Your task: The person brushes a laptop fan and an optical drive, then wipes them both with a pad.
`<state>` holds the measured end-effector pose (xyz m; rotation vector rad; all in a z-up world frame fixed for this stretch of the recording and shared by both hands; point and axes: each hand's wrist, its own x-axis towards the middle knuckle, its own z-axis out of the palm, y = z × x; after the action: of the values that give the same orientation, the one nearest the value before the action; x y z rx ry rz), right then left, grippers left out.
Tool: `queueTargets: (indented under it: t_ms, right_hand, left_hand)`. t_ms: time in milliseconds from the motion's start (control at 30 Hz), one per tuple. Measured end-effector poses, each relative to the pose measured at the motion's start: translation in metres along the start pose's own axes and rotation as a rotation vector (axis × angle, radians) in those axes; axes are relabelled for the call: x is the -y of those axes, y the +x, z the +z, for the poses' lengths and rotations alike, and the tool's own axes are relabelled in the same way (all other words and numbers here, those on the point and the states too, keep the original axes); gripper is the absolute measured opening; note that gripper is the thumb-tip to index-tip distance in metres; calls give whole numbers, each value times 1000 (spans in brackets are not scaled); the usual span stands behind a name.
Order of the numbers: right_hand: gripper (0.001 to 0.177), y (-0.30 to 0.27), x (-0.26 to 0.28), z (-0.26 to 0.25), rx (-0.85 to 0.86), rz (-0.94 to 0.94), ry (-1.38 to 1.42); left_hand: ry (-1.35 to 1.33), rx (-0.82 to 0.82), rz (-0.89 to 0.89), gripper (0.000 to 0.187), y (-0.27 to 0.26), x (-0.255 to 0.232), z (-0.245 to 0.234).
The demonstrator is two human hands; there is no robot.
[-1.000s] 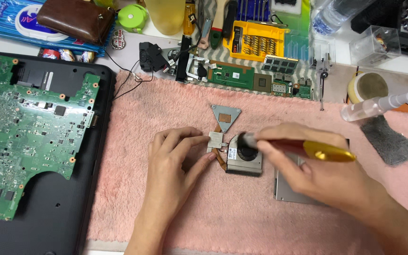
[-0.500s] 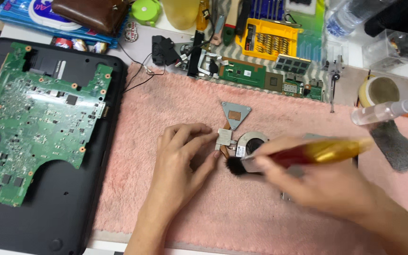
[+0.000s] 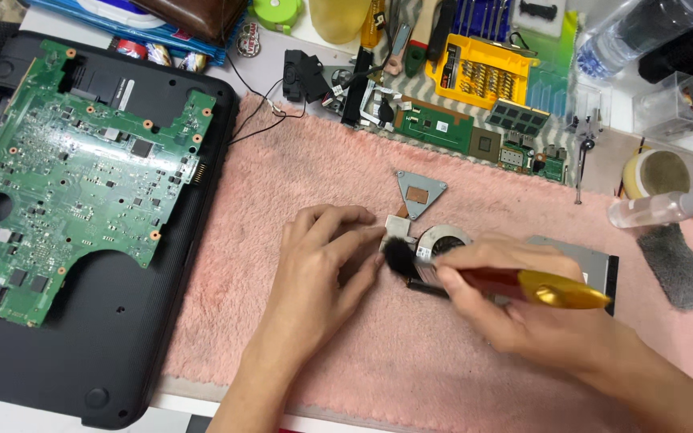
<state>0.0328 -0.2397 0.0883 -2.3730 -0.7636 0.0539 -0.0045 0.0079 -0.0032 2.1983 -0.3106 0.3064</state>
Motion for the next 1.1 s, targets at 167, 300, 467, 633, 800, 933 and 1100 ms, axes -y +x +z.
queueTargets:
  t_ms: [167,300,467,633,800,933,1100]
  right_hand:
    - [7,1,15,-4,-27,-20,43]
    - [8,4,13,0,29,-89,-12]
    - [19,1,0,-4,136,65,-32]
    - [15,8,5,-3,-30,-30,-64]
    - [17,8,-7,-2,-30,-40,-22]
    - [27,26,-5,1,47,66,-54]
    - [17,35,-4,-5,-85,-120,14]
  left_hand:
    - [-1,6,-14,30,0,0,0]
    - [10,0,-8,30,-1,2,2]
    - [-7,-2,-11,30,0,2,2]
    - [-4,3,-22,36,1,-1,0]
    - [-7,22,-35,38,2,-4,-3]
    - [3,19,-30,42,2,-1,-1]
    - [-16,16,-42,39,2,-5,-3]
